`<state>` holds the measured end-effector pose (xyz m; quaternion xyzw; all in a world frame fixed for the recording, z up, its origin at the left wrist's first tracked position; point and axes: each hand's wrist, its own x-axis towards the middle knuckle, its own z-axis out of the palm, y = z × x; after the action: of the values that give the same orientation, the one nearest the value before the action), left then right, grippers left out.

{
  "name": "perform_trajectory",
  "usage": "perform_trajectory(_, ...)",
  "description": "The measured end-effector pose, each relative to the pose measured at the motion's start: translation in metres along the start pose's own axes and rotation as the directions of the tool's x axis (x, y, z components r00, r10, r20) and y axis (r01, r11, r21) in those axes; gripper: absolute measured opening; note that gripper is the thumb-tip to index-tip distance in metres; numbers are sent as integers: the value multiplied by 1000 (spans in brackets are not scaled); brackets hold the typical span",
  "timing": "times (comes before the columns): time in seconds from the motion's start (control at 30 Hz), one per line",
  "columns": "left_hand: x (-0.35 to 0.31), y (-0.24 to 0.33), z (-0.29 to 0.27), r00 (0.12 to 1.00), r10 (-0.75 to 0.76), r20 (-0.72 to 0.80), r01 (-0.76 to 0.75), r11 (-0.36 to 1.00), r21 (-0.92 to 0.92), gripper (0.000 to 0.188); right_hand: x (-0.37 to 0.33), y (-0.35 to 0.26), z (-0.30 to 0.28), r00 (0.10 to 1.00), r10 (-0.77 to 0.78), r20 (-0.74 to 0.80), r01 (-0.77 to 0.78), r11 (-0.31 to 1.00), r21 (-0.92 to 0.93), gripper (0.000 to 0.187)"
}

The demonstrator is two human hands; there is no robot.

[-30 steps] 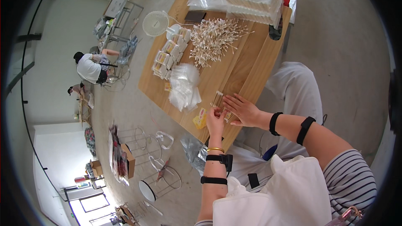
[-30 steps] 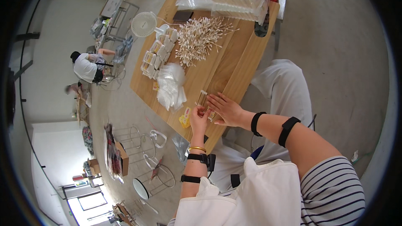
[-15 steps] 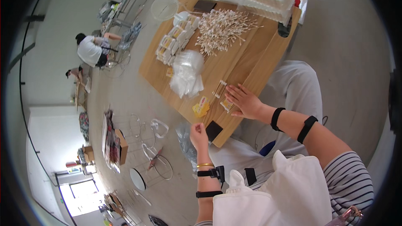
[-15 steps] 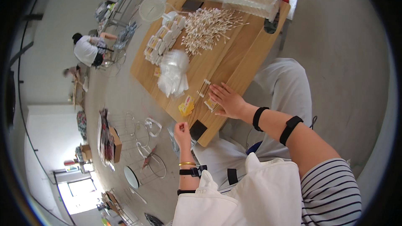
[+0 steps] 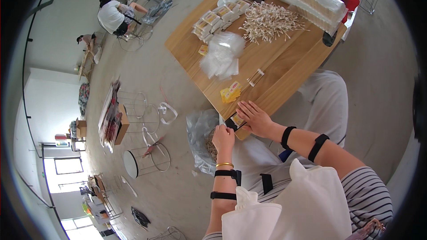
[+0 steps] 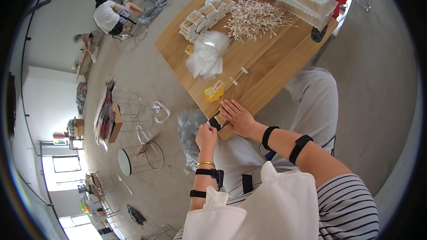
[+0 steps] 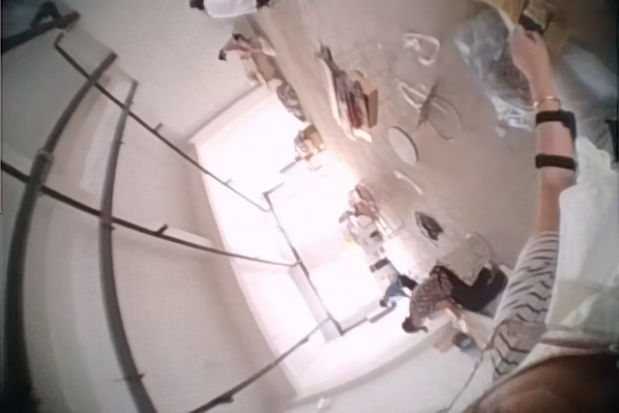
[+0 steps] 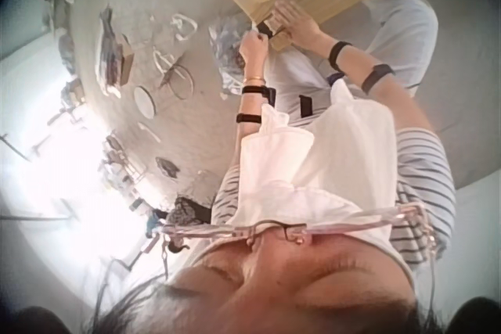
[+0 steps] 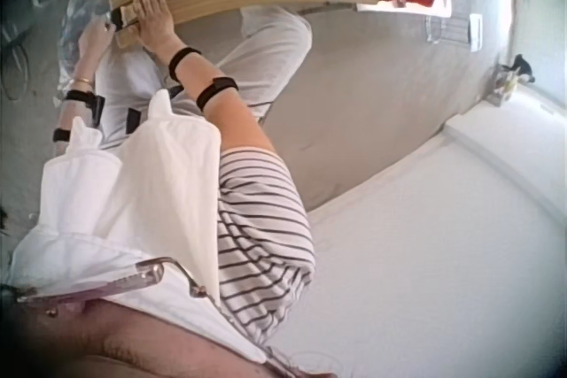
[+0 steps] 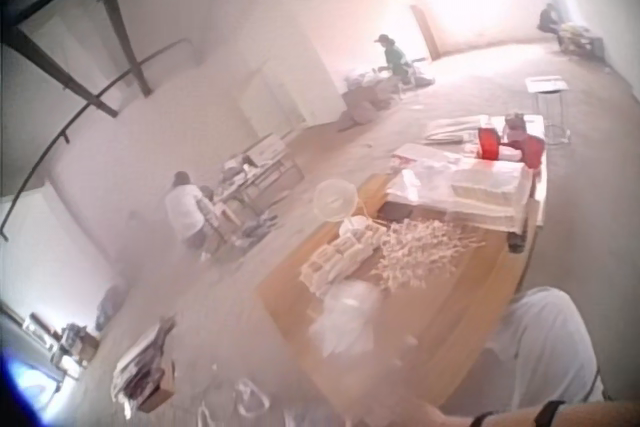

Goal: The person is counting and packaging a specific number of wooden-handled cotton swabs into small plastic bags.

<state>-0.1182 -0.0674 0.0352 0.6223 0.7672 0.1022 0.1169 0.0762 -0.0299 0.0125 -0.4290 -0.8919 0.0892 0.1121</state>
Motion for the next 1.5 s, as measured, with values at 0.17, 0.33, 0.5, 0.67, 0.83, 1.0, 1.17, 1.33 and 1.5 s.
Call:
perform_trajectory(0.17,1,-2,-1,997,76,-32,-79,991,-106,19,5,-12,6,1000,-14,16,15,1000,-20,75)
perform_trajectory(0.33,-1,-8,1,995,71,-71,-87,964,-251,15,13,-25,14,999,-36,-30,33,995,-90,76)
perform_trajectory(0.5,1,-9,4,993,110,-46,-118,967,-225,16,17,-43,18,995,-77,62,78,997,-10,82)
perform_trajectory(0.67,2,-67,14,811,-66,-581,-32,987,-156,24,23,-41,5,999,-18,30,16,997,71,94)
perform_trajectory(0.83,7,-50,43,879,-453,151,371,450,-812,62,16,-27,5,996,-30,90,35,997,-65,99)
perform_trajectory(1.0,9,-58,68,880,-442,-175,187,661,-727,69,20,-53,13,997,-29,73,29,1000,6,94)
perform_trajectory(1.17,8,-106,60,839,-516,-172,200,586,-786,51,34,16,-22,976,22,-216,22,980,198,70)
perform_trajectory(1.33,33,-3,10,865,-105,-491,-162,867,-471,37,5,155,-63,804,470,-364,-381,877,291,50)
perform_trajectory(1.5,61,123,10,859,442,-258,-499,835,-232,61,2,197,-73,756,531,-383,-461,847,264,47)
